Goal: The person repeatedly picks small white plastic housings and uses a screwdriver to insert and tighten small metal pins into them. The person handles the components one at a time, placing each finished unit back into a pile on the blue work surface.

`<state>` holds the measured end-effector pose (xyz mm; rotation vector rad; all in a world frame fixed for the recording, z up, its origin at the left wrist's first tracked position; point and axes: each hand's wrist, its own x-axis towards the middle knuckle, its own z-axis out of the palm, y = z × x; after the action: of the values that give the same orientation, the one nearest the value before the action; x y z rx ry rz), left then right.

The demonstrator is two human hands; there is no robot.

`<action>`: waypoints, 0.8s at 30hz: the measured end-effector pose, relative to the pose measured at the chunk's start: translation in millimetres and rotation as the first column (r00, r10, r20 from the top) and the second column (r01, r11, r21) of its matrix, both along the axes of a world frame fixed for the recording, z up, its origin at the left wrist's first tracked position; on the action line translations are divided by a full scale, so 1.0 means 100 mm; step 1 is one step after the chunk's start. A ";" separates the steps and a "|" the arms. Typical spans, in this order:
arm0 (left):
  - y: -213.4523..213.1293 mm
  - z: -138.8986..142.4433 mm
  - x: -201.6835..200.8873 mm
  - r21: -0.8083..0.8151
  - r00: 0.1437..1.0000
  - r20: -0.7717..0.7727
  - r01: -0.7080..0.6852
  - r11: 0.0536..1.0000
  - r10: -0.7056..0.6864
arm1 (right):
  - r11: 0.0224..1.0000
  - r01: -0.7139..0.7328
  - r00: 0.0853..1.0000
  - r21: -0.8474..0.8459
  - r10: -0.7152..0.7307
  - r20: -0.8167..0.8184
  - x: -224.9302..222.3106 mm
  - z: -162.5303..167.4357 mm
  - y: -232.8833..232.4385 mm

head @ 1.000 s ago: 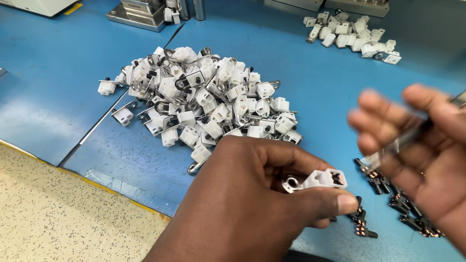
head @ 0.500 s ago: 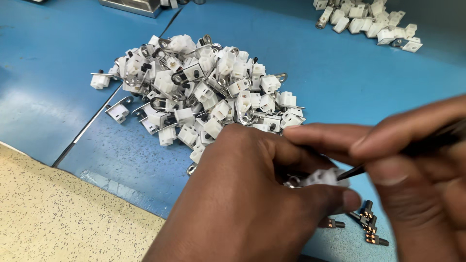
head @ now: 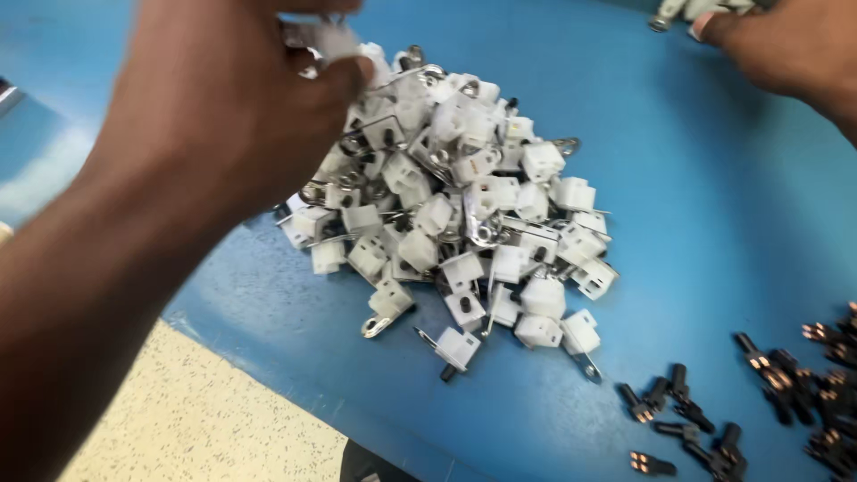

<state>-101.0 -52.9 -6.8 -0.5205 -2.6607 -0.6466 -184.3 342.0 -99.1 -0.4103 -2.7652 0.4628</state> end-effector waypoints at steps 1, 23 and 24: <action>-0.05 -0.03 -0.04 -0.034 0.999 0.042 0.000 0.999 0.002 | 1.000 0.004 1.000 0.008 -0.004 0.005 -0.11 -0.03 0.02; 0.34 -0.45 1.66 0.802 0.300 0.580 -0.371 0.468 -0.757 | 0.974 -0.225 0.944 -0.019 0.222 0.242 2.77 0.07 -0.90; 0.31 -0.47 1.68 0.803 0.320 0.589 -0.329 0.496 -0.742 | 0.908 -0.414 0.899 0.067 0.396 0.190 2.70 0.14 -0.93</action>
<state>66.8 -22.1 -54.2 -0.2329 -2.4086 -3.0301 85.2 248.8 -84.7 0.1702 -3.0328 0.3845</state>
